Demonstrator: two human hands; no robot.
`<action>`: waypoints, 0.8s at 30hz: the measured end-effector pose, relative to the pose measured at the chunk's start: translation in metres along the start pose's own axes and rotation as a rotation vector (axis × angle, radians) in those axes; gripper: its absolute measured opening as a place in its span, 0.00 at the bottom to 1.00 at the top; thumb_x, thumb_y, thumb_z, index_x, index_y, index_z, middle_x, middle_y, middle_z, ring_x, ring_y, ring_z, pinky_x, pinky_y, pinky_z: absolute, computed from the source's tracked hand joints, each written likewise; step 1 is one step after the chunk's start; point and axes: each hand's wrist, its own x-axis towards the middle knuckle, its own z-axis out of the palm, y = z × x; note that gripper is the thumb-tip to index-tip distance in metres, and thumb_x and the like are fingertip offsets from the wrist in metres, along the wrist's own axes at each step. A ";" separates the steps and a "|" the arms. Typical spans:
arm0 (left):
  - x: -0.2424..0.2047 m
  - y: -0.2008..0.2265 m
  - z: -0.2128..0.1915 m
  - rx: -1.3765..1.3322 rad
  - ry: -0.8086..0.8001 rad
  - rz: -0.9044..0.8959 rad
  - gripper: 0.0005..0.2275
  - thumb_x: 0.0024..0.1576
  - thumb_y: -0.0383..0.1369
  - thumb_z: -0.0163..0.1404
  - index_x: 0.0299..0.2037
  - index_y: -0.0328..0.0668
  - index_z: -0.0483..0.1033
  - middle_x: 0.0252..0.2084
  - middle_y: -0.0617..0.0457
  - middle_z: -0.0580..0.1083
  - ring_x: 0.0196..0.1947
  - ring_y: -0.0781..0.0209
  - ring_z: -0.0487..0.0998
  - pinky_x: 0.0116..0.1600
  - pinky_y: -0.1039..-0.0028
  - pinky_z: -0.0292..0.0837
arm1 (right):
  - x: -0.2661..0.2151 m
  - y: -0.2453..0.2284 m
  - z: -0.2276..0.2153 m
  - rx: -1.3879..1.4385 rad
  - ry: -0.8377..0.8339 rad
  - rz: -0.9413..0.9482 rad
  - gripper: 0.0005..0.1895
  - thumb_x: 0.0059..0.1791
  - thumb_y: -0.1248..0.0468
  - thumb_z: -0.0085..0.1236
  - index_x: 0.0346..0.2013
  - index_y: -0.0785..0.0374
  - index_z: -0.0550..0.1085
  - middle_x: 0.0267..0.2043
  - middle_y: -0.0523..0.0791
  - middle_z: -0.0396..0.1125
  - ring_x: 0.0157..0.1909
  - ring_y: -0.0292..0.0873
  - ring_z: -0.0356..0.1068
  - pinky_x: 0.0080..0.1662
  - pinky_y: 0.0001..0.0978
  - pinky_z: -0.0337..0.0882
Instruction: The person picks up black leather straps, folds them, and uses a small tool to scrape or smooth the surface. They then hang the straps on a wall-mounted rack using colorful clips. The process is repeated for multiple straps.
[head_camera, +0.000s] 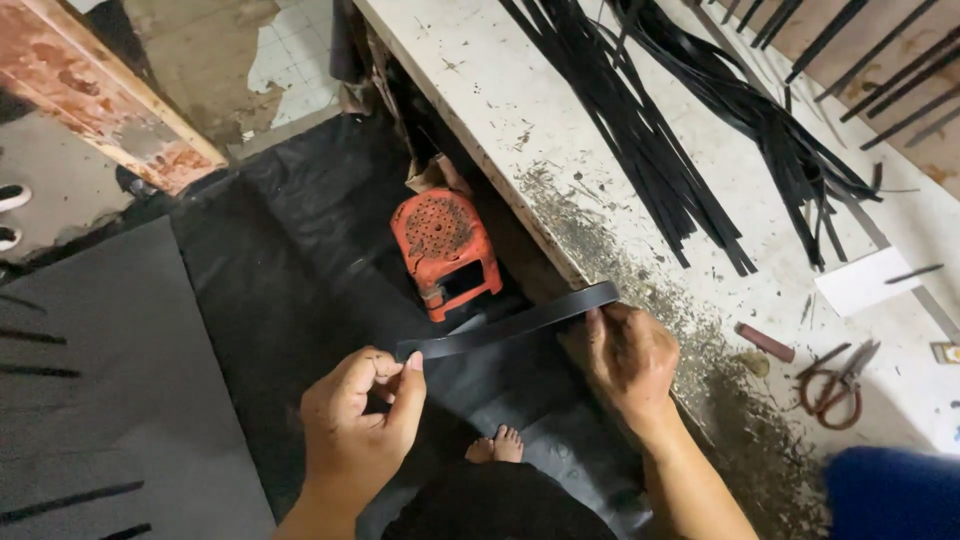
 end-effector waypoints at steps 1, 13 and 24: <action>-0.002 -0.002 0.002 0.005 0.008 -0.009 0.14 0.57 0.30 0.56 0.22 0.45 0.63 0.18 0.58 0.64 0.18 0.64 0.63 0.28 0.71 0.61 | 0.004 0.003 0.001 0.009 -0.008 -0.006 0.09 0.54 0.72 0.58 0.31 0.69 0.67 0.18 0.45 0.54 0.19 0.42 0.54 0.24 0.37 0.54; 0.033 -0.033 0.003 -0.196 0.008 -0.155 0.16 0.58 0.28 0.55 0.22 0.45 0.60 0.18 0.60 0.62 0.18 0.71 0.61 0.27 0.77 0.60 | 0.093 0.005 0.041 -0.004 0.001 -0.134 0.06 0.51 0.85 0.52 0.36 0.75 0.67 0.28 0.53 0.65 0.23 0.44 0.61 0.26 0.36 0.60; 0.099 -0.083 -0.002 -0.230 0.059 -0.039 0.14 0.57 0.29 0.56 0.23 0.45 0.63 0.18 0.60 0.66 0.18 0.70 0.66 0.27 0.79 0.65 | 0.158 0.001 0.108 0.041 0.116 -0.020 0.09 0.52 0.84 0.50 0.33 0.72 0.65 0.26 0.48 0.60 0.25 0.40 0.52 0.30 0.34 0.54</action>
